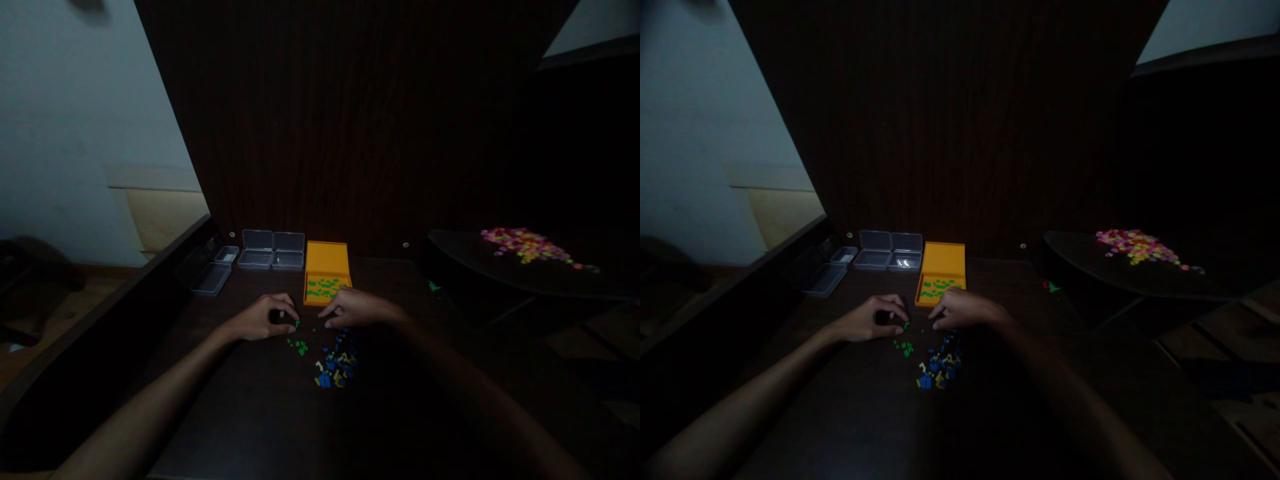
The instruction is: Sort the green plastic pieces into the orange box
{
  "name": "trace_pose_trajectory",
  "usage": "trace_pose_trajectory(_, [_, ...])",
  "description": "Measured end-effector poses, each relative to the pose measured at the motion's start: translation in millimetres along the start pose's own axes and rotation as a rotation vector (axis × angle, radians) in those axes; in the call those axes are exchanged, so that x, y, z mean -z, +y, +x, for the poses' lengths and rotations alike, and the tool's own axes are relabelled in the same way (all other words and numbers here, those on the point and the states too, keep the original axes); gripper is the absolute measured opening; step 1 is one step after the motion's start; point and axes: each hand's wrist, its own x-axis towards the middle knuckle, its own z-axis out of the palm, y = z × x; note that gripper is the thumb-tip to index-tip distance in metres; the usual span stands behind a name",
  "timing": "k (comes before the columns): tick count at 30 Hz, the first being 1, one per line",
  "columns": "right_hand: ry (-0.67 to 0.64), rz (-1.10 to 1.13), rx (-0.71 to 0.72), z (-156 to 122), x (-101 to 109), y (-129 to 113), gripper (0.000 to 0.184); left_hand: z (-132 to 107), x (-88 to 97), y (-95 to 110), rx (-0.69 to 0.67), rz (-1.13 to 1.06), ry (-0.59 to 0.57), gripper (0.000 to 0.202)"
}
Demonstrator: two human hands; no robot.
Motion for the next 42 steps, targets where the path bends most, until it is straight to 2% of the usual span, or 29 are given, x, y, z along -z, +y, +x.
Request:
trace_pose_trajectory(5, [0.020, -0.025, 0.025, -2, 1, 1, 0.030, 0, -2.6, -1, -0.001, 0.015, 0.018, 0.022])
trace_pose_trajectory(12, [-0.004, 0.008, -0.042, -3, 3, 3, 0.029, 0, -4.9, -1, -0.001, 0.014, 0.029, 0.023])
trace_pose_trajectory(16, [0.001, -0.030, -0.005, -2, 1, 4, 0.027, 1, -5.8, -1, -0.007, 0.026, 0.038, 0.022])
trace_pose_trajectory(24, [0.005, -0.127, 0.003, 2, -3, -4, 0.029, 0, -8.1, -5, 0.000, 0.047, 0.042, 0.021])
trace_pose_trajectory(36, [0.083, -0.108, 0.028, 8, -14, -18, 0.020, -1, -4.8, 0, -0.019, 0.059, 0.011, 0.020])
trace_pose_trajectory(42, [0.097, -0.113, 0.047, 13, -21, -18, 0.019, -1, -6.0, -1, -0.023, 0.053, 0.023, 0.018])
